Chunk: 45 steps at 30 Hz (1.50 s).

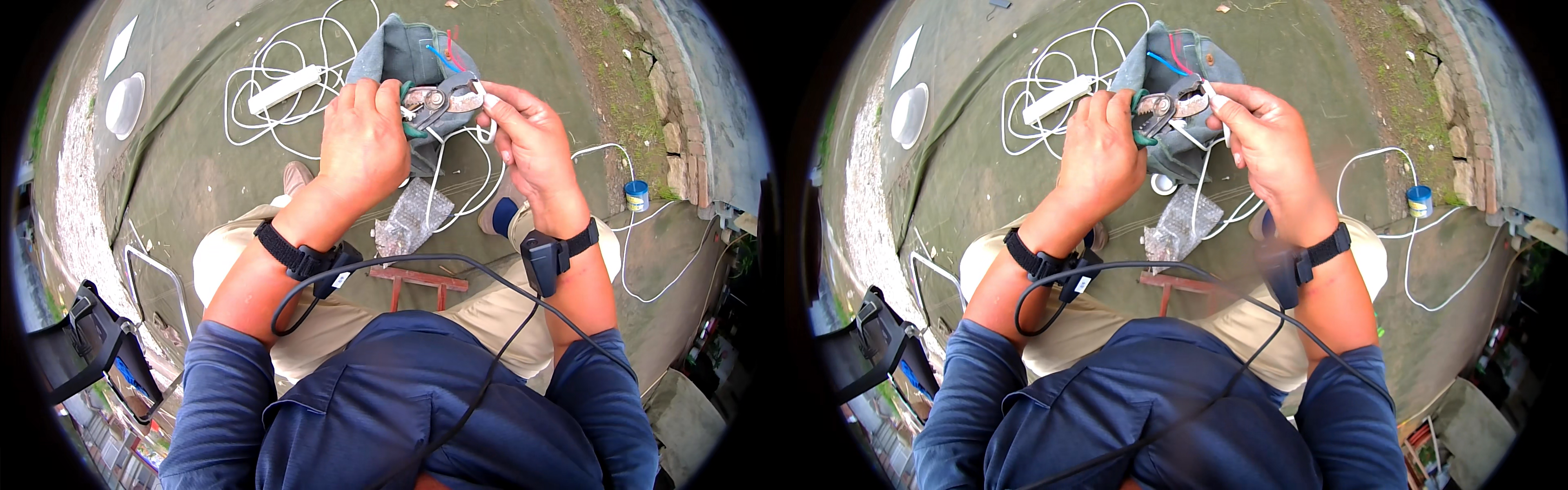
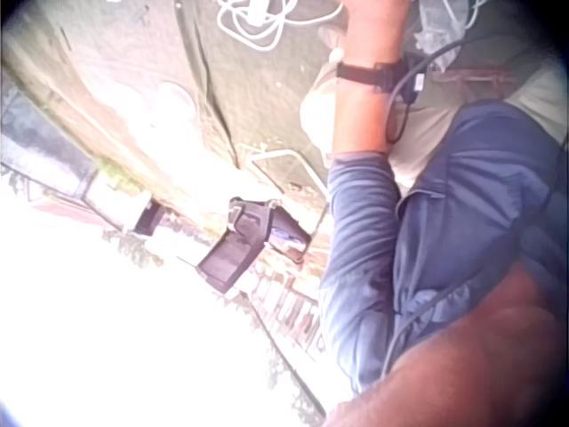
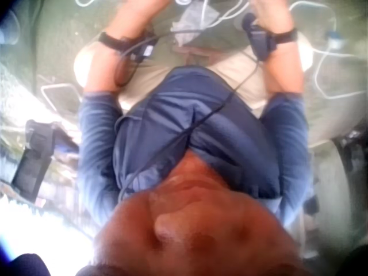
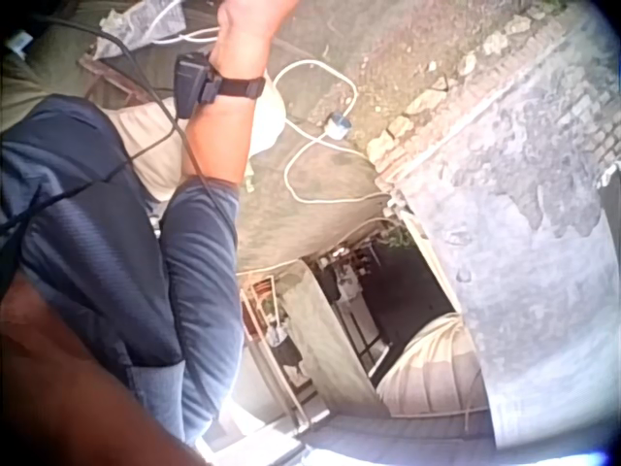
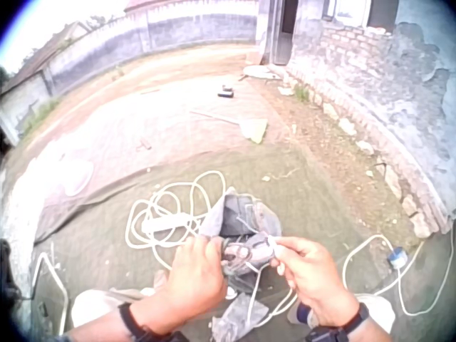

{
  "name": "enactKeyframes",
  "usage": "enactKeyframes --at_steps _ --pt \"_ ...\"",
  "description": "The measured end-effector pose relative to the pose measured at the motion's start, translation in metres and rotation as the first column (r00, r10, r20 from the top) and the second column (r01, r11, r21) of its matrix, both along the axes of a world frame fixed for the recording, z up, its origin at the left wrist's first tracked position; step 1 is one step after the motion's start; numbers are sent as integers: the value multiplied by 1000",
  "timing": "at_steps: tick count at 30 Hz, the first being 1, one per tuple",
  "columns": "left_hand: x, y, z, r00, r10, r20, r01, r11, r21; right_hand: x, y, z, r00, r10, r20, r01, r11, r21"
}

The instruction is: The person walks outside carrying a power strip and a small white device, then sits on a stool. They use pliers to strip the insulation from two wires and twist the exposed ends together.

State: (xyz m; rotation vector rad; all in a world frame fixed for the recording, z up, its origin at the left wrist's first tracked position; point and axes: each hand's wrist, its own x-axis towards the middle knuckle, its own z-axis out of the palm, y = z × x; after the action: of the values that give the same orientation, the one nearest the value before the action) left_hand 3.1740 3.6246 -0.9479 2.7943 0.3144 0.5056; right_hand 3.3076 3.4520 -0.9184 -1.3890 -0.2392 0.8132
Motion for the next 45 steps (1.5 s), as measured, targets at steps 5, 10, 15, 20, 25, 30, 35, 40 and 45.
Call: enactKeyframes --at_steps 5,10,15,20,25,30,35,40,45 --pt "1 3 -1 1000 10 21 -12 998 67 -2 3 -5 1000 -1 -9 1 1000 21" --pt "1 2 -3 999 27 -34 -24 996 84 -2 1 -4 999 20 -26 -19 999 42" --pt "0 2 2 994 23 -103 -18 999 50 -1 0 -2 999 47 18 -47 999 25" --pt "-2 1 3 989 13 -150 -7 999 43 -3 -1 -1 995 41 86 -39 999 -24" --pt "-5 -4 5 979 13 -202 -7 1000 30 -3 -2 -3 991 42 124 -39 999 -33" --pt "-5 -5 3 980 4 -197 -1 1000 17 -4 -3 -1 990 30 138 -24 998 -50" --pt "-4 -4 -1 981 -3 -192 9 1000 29 -4 -4 0 989 29 143 -21 998 -55" --pt "-2 -2 -5 983 -12 -184 16 1000 22 -3 -4 -1 991 17 135 -11 999 -45" --pt "1 -3 0 982 22 -189 -41 995 -94 1 -2 -4 998 -28 53 27 1000 14"
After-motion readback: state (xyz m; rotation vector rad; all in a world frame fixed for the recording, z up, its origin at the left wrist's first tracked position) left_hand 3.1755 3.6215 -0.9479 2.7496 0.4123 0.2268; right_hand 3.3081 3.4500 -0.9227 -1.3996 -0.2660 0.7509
